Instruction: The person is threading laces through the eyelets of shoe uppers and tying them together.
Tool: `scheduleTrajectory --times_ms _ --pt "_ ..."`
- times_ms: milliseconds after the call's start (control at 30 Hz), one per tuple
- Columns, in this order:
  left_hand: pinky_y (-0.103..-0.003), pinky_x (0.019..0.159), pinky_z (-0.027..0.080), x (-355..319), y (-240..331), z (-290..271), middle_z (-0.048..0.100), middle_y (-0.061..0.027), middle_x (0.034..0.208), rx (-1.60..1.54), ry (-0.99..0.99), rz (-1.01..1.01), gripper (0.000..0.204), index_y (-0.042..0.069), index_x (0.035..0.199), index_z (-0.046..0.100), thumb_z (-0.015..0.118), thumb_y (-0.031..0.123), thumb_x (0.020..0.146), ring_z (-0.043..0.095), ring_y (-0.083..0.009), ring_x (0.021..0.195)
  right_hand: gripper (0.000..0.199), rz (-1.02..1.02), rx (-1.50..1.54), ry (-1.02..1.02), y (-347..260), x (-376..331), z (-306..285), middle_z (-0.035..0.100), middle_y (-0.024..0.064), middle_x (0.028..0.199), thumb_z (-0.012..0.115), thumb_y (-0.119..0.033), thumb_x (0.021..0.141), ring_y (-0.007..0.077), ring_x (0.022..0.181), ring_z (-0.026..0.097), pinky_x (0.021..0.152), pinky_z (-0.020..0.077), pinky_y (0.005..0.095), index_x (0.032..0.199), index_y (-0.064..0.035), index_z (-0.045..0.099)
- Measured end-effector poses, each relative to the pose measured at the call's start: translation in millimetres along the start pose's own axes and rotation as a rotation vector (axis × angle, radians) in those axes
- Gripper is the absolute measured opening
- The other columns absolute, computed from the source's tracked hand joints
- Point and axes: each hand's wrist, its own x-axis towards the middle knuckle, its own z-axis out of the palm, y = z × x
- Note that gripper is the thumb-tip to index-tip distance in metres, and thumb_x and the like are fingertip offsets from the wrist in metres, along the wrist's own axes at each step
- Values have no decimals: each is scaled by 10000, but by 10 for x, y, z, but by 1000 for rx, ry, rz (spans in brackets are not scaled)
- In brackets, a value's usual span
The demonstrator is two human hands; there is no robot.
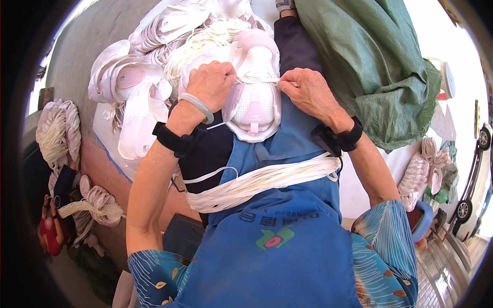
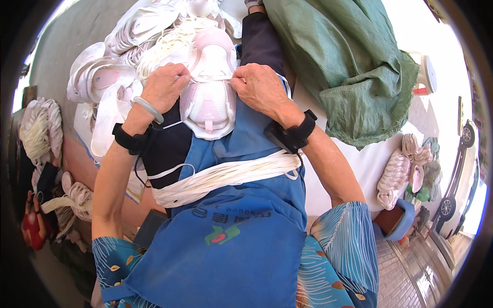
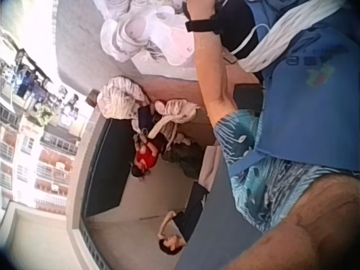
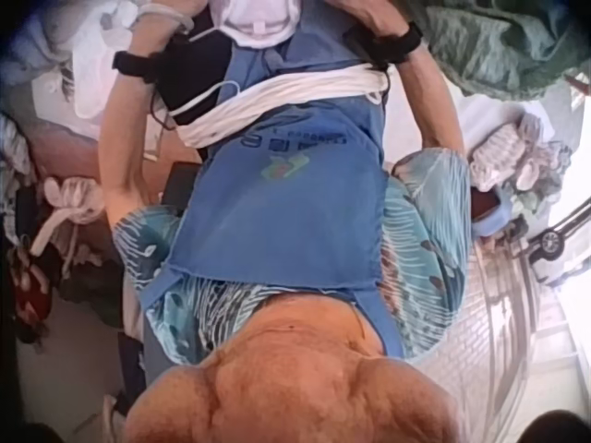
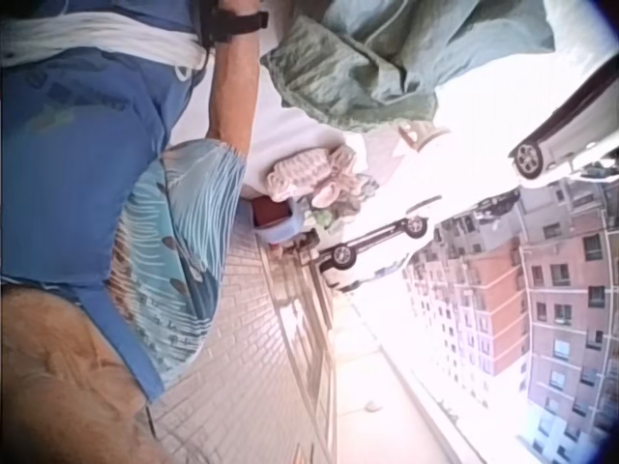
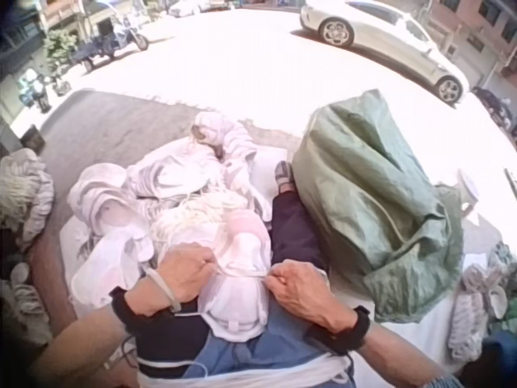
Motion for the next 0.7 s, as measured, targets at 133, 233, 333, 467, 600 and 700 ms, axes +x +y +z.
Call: scheduleTrajectory --times_ms 133,233,333,467,600,700 --pt "-431 780 451 12 20 15 638 -170 854 2 46 11 213 16 841 646 538 199 857 597 -353 845 253 -42 -66 -11 -19 42 23 639 225 756 535 -181 819 402 721 622 718 500 451 808 13 698" --pt "-425 755 455 3 38 14 638 -160 840 119 121 74 204 22 832 651 541 193 854 601 -349 824 245 -51 -171 -19 -47 72 31 635 234 757 528 -164 814 405 720 625 721 503 459 786 16 692" --pt "-411 732 465 20 53 36 653 -155 848 152 183 108 209 22 853 660 561 207 844 615 -346 814 228 -4 -117 -75 -28 130 -11 626 246 742 522 -142 799 412 704 625 713 502 465 750 19 676" --pt "-382 735 482 29 -9 62 670 -148 835 -196 14 -177 230 16 870 667 591 229 831 626 -335 792 208 63 -96 -179 -16 176 -33 607 233 719 548 -151 800 392 674 607 661 489 417 829 21 663" --pt "-434 829 465 7 61 7 661 -111 847 -47 38 -76 208 19 858 665 592 212 834 618 -304 865 219 -62 -120 -114 -41 187 -17 607 250 676 516 -131 771 417 668 620 702 502 456 732 18 671" --pt "-560 920 375 -55 134 46 645 -72 912 222 198 94 169 52 852 662 581 200 844 579 -284 999 217 261 56 -365 -130 242 -167 618 218 678 552 -147 801 376 635 602 640 495 399 845 28 672"
